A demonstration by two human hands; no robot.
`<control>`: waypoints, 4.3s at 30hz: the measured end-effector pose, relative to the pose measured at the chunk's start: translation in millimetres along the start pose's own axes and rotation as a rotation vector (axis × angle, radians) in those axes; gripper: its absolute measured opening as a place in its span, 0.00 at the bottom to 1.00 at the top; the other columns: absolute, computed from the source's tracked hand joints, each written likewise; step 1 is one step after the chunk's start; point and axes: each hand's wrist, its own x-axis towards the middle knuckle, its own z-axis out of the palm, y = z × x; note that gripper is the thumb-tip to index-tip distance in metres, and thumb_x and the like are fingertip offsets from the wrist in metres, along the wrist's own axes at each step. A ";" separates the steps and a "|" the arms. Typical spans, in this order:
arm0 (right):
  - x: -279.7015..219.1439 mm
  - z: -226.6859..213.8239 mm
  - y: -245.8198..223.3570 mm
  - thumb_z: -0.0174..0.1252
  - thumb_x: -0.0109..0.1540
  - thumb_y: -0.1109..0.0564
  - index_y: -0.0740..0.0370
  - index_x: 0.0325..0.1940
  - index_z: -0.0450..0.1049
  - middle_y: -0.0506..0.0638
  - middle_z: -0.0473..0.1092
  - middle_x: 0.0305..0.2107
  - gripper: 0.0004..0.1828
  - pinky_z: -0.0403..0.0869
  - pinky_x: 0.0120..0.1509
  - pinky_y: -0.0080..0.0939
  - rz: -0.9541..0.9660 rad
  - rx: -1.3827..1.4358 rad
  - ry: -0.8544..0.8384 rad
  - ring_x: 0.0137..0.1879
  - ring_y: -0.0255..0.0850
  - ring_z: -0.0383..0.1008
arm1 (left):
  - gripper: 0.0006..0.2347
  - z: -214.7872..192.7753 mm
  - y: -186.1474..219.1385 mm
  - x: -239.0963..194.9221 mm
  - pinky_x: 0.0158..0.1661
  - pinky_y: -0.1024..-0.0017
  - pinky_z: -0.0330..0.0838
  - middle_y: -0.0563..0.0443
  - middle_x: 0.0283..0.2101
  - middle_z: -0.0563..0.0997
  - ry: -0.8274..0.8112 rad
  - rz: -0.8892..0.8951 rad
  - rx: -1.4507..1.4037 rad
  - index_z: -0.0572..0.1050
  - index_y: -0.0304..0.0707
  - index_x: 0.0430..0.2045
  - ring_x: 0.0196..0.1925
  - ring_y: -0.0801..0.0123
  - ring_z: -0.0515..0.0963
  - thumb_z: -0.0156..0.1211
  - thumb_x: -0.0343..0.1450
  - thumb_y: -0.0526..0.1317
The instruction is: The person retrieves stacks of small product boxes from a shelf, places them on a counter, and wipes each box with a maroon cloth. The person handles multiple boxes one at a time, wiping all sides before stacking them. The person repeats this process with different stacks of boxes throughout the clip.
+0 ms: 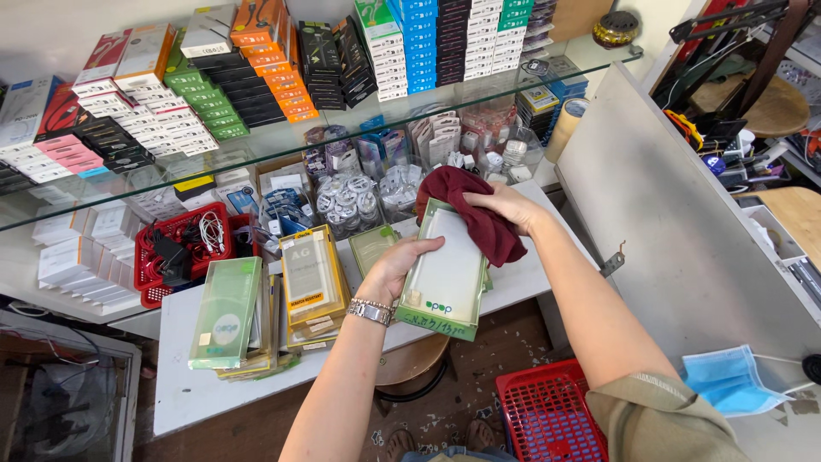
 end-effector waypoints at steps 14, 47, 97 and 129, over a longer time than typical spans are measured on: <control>-2.7 76.2 72.2 0.44 0.67 0.32 0.57 0.61 0.73 0.54 0.75 0.54 0.32 0.73 0.65 0.50 -0.024 0.965 0.067 0.58 0.47 0.75 | 0.26 -15.3 -1.1 39.3 0.58 0.63 0.72 0.33 0.58 0.69 0.832 0.481 0.482 0.62 0.25 0.57 0.60 0.54 0.73 0.70 0.70 0.38; -64.4 -58.9 106.6 0.58 0.62 0.50 0.63 0.62 0.71 0.53 0.76 0.53 0.26 0.76 0.61 0.47 0.134 0.733 0.285 0.55 0.44 0.77 | 0.50 -97.9 -113.4 74.6 0.64 0.40 0.54 0.31 0.72 0.54 1.344 0.012 0.883 0.48 0.34 0.70 0.72 0.37 0.54 0.76 0.59 0.56; -12.8 31.9 3.3 0.63 0.57 0.46 0.60 0.56 0.75 0.49 0.78 0.44 0.26 0.76 0.50 0.39 -0.105 -0.334 0.050 0.46 0.35 0.77 | 0.29 -21.4 4.1 -44.4 0.47 0.72 0.77 0.36 0.60 0.74 0.026 0.167 0.255 0.59 0.28 0.70 0.53 0.65 0.79 0.57 0.71 0.36; -99.7 111.2 1.3 0.64 0.52 0.56 0.65 0.50 0.72 0.66 0.73 0.53 0.24 0.72 0.60 0.54 -0.785 -0.614 0.481 0.56 0.61 0.72 | 0.17 -47.1 -56.4 82.0 0.55 0.46 0.76 0.43 0.62 0.71 0.455 0.486 -0.739 0.59 0.46 0.61 0.59 0.51 0.77 0.44 0.76 0.34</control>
